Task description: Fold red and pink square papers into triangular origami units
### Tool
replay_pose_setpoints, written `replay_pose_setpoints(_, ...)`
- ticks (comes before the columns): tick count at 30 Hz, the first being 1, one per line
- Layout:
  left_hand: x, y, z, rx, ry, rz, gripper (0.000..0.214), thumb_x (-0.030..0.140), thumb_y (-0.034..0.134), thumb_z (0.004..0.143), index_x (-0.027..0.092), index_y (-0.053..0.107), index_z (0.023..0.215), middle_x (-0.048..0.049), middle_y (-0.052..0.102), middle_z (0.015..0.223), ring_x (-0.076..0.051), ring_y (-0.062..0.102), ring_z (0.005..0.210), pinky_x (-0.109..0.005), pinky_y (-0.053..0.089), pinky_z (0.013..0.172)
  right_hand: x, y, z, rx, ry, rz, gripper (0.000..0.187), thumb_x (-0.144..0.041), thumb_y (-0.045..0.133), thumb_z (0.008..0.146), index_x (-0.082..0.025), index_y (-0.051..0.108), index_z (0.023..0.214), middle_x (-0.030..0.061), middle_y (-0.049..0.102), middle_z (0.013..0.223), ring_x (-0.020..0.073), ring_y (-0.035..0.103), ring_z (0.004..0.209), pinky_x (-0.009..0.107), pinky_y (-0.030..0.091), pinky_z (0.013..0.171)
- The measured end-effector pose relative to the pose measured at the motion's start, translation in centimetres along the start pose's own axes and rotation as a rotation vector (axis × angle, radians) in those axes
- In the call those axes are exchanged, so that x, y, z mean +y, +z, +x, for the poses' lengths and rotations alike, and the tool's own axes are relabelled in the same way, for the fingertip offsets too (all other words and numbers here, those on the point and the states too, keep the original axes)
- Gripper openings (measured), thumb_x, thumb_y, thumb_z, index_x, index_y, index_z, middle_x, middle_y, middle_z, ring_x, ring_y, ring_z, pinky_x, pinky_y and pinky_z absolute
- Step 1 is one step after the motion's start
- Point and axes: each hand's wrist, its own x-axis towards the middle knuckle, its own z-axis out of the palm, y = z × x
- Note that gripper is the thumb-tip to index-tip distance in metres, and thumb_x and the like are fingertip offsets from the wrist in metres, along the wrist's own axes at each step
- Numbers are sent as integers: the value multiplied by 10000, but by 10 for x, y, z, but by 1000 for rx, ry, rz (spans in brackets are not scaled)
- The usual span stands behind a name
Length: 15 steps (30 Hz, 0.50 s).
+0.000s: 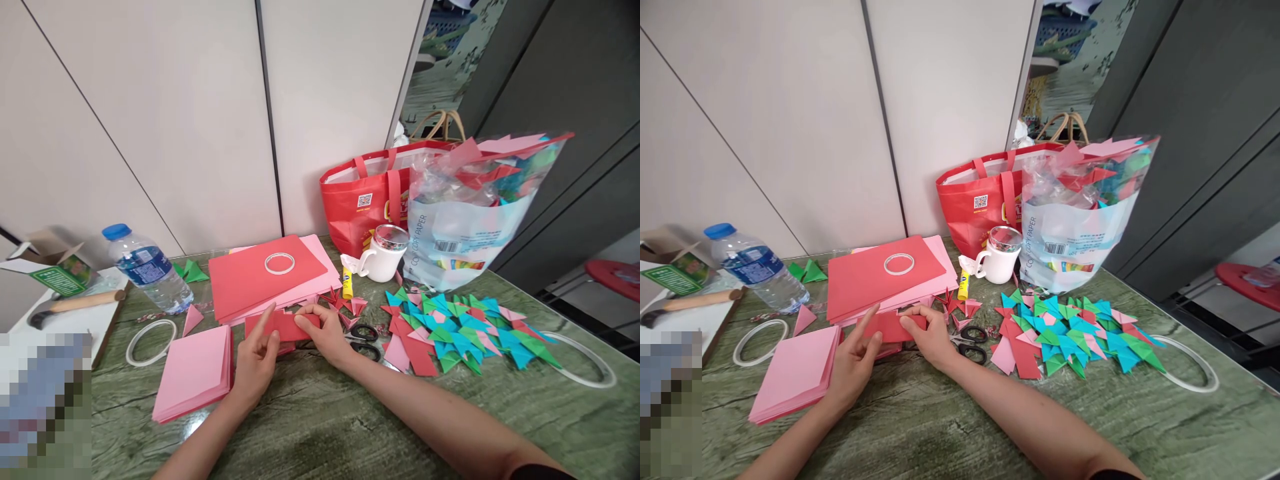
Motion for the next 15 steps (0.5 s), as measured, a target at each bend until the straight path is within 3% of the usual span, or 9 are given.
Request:
replay_pose_setpoints(4,3,-3,3,18,90,28,324,321,564,764,200,669,1045,-12,693,677,-156,590,548,-249,471,525,-3,0,0,-11,4,-2,144,-316,604,748,-177,637,759,35,669,770,182,595,741,307,478,707)
replay_pose_setpoints(8,4,0,6,-32,75,27,231,318,612,720,223,730,894,-46,739,892,-238,662,850,-347,511,793,-3,1,0,-14,-14,-20,121,-301,615,737,-182,634,738,30,671,770,182,600,749,316,481,730)
replay_pose_setpoints(11,1,2,6,-26,66,10,196,294,609,721,236,737,858,-33,741,898,-236,676,851,-364,513,824,-3,2,-1,-9,-13,-14,133,-302,621,733,-183,627,793,27,658,789,181,598,769,317,480,747)
replay_pose_setpoints(15,-2,0,4,72,132,58,198,249,591,747,245,732,886,-22,740,905,-218,686,829,-334,529,794,-3,4,-1,30,10,94,338,-335,694,664,-192,586,951,32,637,877,186,595,828,306,483,755)
